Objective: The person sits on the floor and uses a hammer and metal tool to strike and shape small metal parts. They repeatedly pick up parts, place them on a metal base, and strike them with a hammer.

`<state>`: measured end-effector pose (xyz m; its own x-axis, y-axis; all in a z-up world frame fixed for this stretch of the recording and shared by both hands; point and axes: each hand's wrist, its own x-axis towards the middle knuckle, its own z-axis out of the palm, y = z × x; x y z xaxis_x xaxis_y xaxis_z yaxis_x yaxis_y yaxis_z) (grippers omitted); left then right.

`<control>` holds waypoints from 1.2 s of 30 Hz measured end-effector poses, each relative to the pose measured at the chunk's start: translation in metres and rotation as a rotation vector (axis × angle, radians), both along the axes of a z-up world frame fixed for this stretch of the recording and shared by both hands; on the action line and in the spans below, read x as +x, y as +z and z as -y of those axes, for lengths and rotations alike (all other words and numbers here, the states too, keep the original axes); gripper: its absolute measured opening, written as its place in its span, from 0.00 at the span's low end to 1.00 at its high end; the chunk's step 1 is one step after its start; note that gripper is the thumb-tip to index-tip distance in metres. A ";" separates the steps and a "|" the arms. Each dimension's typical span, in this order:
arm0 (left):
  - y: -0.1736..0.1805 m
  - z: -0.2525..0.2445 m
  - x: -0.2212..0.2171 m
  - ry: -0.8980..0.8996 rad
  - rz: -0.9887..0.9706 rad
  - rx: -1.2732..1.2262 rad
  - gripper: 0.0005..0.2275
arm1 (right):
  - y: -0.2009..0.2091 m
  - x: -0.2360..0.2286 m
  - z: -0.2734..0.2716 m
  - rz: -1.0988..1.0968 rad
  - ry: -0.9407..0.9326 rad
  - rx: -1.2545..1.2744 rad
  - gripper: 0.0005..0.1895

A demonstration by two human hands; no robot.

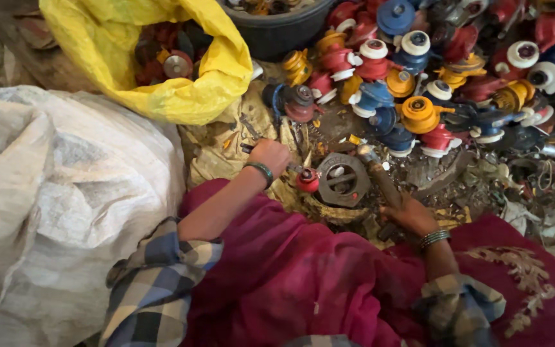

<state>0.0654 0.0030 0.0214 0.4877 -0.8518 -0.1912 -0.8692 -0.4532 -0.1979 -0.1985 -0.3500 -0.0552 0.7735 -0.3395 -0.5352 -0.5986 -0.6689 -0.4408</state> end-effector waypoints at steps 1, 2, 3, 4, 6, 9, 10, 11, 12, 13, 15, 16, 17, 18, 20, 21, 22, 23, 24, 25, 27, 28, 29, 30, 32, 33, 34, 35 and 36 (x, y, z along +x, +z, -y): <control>-0.004 0.000 0.000 0.014 -0.013 -0.015 0.08 | -0.005 0.001 -0.001 0.021 0.012 -0.067 0.38; -0.008 -0.002 -0.001 0.046 -0.019 -0.020 0.08 | -0.010 0.003 -0.003 0.044 0.029 -0.132 0.40; -0.012 -0.003 -0.002 0.078 -0.024 -0.026 0.08 | -0.014 0.005 -0.006 0.058 0.042 -0.200 0.39; -0.016 -0.005 -0.004 0.109 -0.031 -0.032 0.08 | -0.017 0.007 -0.010 0.072 0.055 -0.267 0.37; -0.024 -0.010 -0.010 0.180 -0.033 -0.061 0.09 | -0.012 0.008 -0.019 0.107 0.067 -0.336 0.34; -0.034 -0.014 -0.015 0.232 -0.055 -0.121 0.09 | 0.019 0.014 -0.036 0.173 0.048 -0.369 0.30; -0.037 -0.018 -0.016 0.248 -0.069 -0.141 0.09 | 0.034 0.015 -0.048 0.195 0.036 -0.389 0.29; -0.041 -0.018 -0.015 0.254 -0.069 -0.146 0.09 | 0.050 0.017 -0.059 0.218 0.023 -0.408 0.27; -0.046 -0.017 -0.014 0.263 -0.074 -0.148 0.09 | 0.066 0.020 -0.070 0.263 0.034 -0.395 0.27; -0.050 -0.016 -0.013 0.272 -0.079 -0.150 0.09 | 0.082 0.022 -0.080 0.307 0.045 -0.381 0.27; -0.061 -0.015 -0.013 0.260 -0.074 -0.185 0.09 | 0.111 0.023 -0.094 0.318 0.049 -0.271 0.25; -0.065 -0.015 -0.011 0.248 -0.069 -0.200 0.09 | 0.123 0.023 -0.097 0.288 0.042 -0.176 0.24; -0.069 -0.016 -0.011 0.255 -0.086 -0.208 0.09 | 0.130 0.025 -0.100 0.257 0.035 -0.081 0.23; -0.072 -0.014 -0.010 0.259 -0.102 -0.221 0.09 | 0.134 0.027 -0.101 0.243 0.102 -0.111 0.23; -0.078 -0.011 -0.012 0.266 -0.113 -0.252 0.09 | 0.130 0.030 -0.103 0.211 0.237 -0.173 0.24; -0.082 -0.011 -0.014 0.269 -0.107 -0.272 0.09 | 0.125 0.029 -0.105 0.198 0.271 -0.198 0.25; -0.085 -0.010 -0.015 0.275 -0.098 -0.292 0.09 | 0.120 0.030 -0.106 0.187 0.309 -0.224 0.26; -0.087 -0.008 -0.016 0.268 -0.082 -0.286 0.09 | 0.115 0.030 -0.107 0.176 0.347 -0.250 0.27; -0.088 -0.007 -0.017 0.263 -0.067 -0.278 0.09 | 0.111 0.031 -0.110 0.217 0.360 -0.244 0.26; -0.088 -0.005 -0.019 0.258 -0.052 -0.270 0.09 | 0.110 0.032 -0.113 0.258 0.374 -0.238 0.26; -0.086 -0.005 -0.014 0.246 -0.069 -0.293 0.09 | 0.118 0.042 -0.118 0.267 0.320 -0.196 0.24; -0.085 -0.005 -0.016 0.235 -0.083 -0.300 0.08 | 0.127 0.042 -0.122 0.226 0.246 -0.159 0.23; -0.084 -0.005 -0.016 0.268 -0.106 -0.301 0.08 | 0.140 0.043 -0.124 0.183 0.171 -0.122 0.23; -0.083 -0.005 -0.018 0.296 -0.133 -0.299 0.08 | 0.155 0.042 -0.126 0.260 0.124 -0.087 0.22; -0.077 -0.003 -0.018 0.309 -0.189 -0.269 0.08 | 0.185 0.041 -0.130 0.413 0.026 -0.014 0.22; -0.075 -0.003 -0.018 0.295 -0.216 -0.241 0.08 | 0.201 0.036 -0.128 0.487 -0.019 -0.012 0.19; -0.072 -0.004 -0.017 0.281 -0.243 -0.212 0.08 | 0.214 0.031 -0.126 0.562 -0.065 -0.007 0.16; -0.070 -0.006 -0.017 0.288 -0.227 -0.225 0.08 | 0.220 0.029 -0.123 0.693 -0.042 0.071 0.15; -0.070 -0.006 -0.018 0.292 -0.214 -0.238 0.08 | 0.221 0.025 -0.118 0.822 -0.022 0.151 0.14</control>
<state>0.0478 0.0089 -0.0487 0.6855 -0.7166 -0.1286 -0.7079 -0.6973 0.1125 -0.1739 -0.2323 0.1657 0.9315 -0.3289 0.1554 -0.0595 -0.5593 -0.8268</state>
